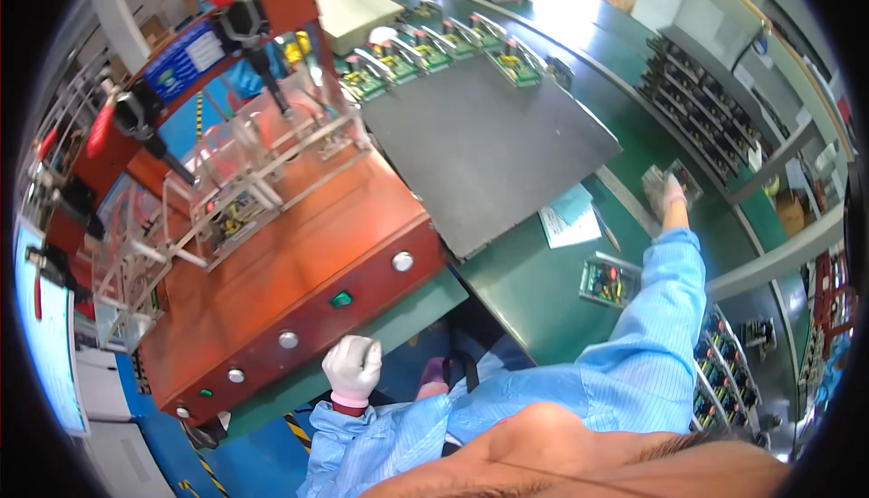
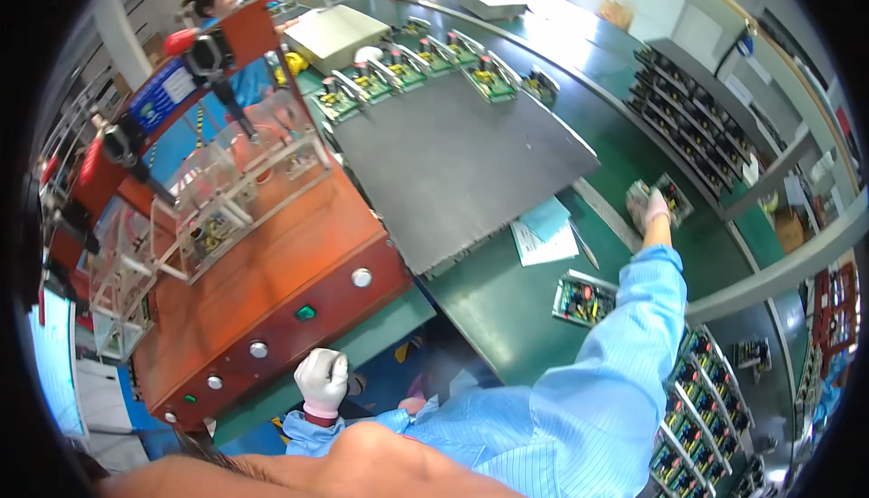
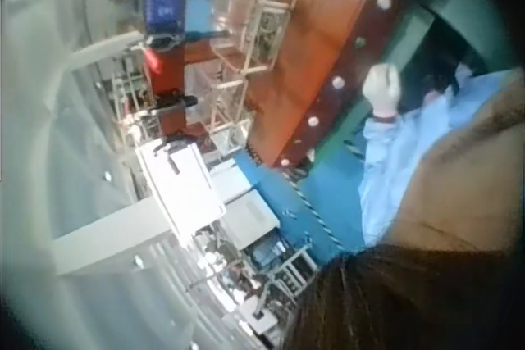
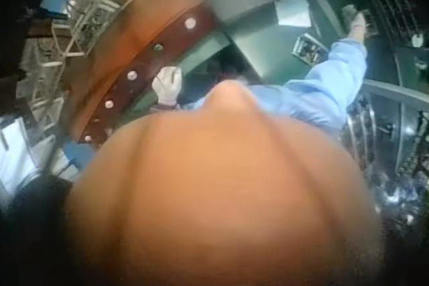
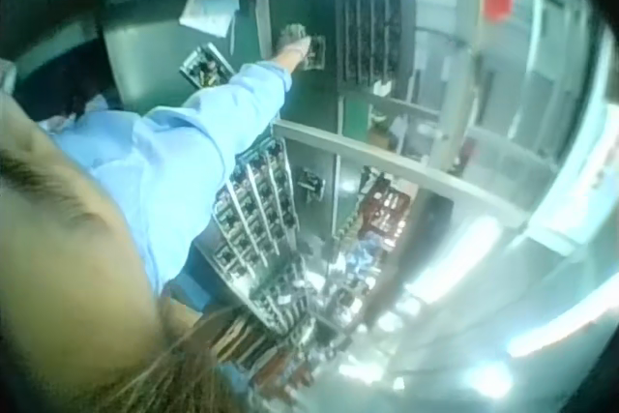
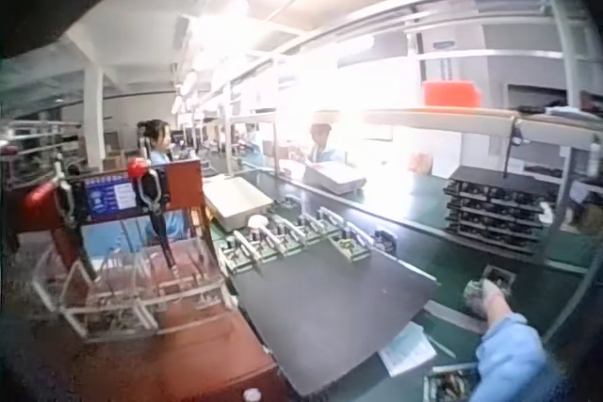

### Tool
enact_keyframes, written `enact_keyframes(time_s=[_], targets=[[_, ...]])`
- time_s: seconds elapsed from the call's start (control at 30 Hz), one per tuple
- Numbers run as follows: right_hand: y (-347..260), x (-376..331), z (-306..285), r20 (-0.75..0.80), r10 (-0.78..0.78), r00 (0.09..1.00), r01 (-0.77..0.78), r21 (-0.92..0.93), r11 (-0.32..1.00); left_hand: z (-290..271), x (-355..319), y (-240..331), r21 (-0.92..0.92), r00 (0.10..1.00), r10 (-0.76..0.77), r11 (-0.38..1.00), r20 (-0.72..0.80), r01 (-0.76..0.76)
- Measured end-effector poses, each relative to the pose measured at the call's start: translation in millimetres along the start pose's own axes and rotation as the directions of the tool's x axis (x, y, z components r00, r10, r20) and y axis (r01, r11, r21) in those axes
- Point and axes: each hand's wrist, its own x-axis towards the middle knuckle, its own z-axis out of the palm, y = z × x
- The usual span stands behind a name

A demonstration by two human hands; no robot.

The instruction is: Assembling and testing printed circuit boards on an industrial production line.

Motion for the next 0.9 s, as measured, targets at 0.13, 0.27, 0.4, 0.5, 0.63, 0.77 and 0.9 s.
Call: enact_keyframes(time_s=[0.13,0.27,0.4,0.5,0.63,0.77,0.9], targets=[[2.5,-26.7,-17.7,0.176,-0.353,0.919,0.384,-0.605,0.698,11.2,8.9,-5.0,-0.047,0.999,0.017,0.999,-0.029,-0.019],[32.5,-37.6,-0.8,0.091,-0.547,0.832,0.494,-0.572,0.655,-5.5,-4.0,-7.2,-0.002,1.0,0.009,1.0,-0.019,-0.009],[-22.8,29.1,-39.7,0.315,-0.414,0.854,0.52,-0.477,0.709,4.0,4.0,-2.0,-0.018,1.0,0.019,1.0,-0.018,-0.02],[-66.9,55.6,-40.0,0.354,-0.557,0.752,0.659,-0.376,0.651,9.7,2.5,-15.2,-0.061,1.0,0.017,0.998,-0.022,-0.018],[-12.1,21.9,-21.9,0.21,-0.52,0.828,0.556,-0.189,0.809,6.8,6.2,-7.7,-0.02,0.999,0.042,0.999,0.003,-0.042],[23.3,-100.7,40.6,0.505,-0.338,0.794,0.57,-0.426,0.702,-2.0,2.7,-3.9,-0.035,0.999,0.048,0.998,0.0,-0.048],[92.6,-236.8,89.0,0.676,0.023,0.737,0.632,-0.7,0.332,0.0,3.0,-2.8,-0.087,0.999,0.037,0.996,0.005,-0.037]])
